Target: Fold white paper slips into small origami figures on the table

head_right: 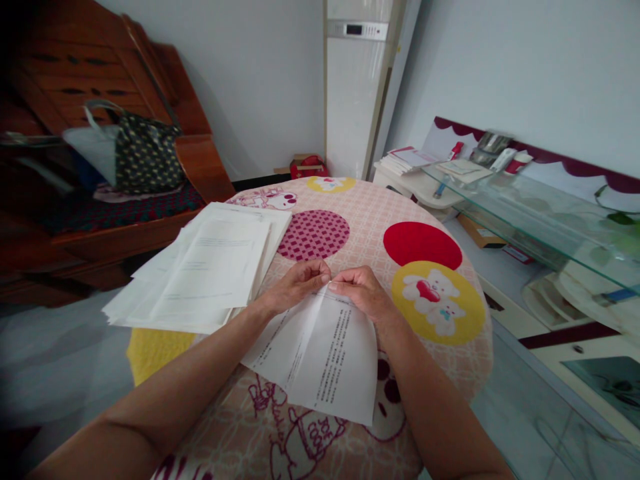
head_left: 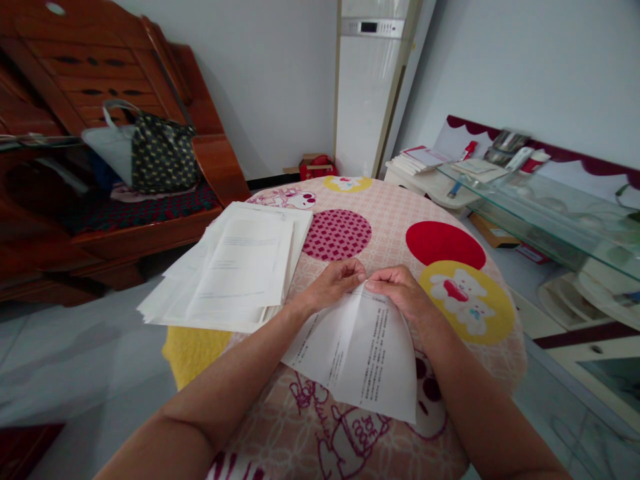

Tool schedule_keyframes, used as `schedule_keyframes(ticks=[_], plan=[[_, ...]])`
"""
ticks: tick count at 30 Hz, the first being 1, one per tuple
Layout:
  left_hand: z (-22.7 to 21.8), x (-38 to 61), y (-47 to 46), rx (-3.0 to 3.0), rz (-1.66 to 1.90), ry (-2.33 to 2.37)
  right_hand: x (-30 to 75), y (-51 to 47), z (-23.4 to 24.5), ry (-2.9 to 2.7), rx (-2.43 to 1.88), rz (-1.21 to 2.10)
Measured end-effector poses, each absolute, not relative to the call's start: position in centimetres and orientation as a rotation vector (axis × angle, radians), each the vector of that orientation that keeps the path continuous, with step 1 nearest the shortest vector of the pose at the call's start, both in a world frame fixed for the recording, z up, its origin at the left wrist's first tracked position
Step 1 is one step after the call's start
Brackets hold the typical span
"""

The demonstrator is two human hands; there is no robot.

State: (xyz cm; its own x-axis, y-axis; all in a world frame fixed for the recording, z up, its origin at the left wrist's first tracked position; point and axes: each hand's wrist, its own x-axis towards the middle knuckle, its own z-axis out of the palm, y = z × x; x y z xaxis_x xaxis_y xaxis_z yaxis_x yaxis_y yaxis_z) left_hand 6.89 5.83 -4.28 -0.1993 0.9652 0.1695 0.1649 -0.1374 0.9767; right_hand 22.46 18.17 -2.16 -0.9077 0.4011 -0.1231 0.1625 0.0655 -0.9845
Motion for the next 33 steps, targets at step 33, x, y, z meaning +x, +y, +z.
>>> schedule_keyframes(ticks=[33], plan=[[-4.5,5.2,5.8,1.448,1.313,1.716,23.4,20.7,-2.4,-2.271,-0.651,1.936]])
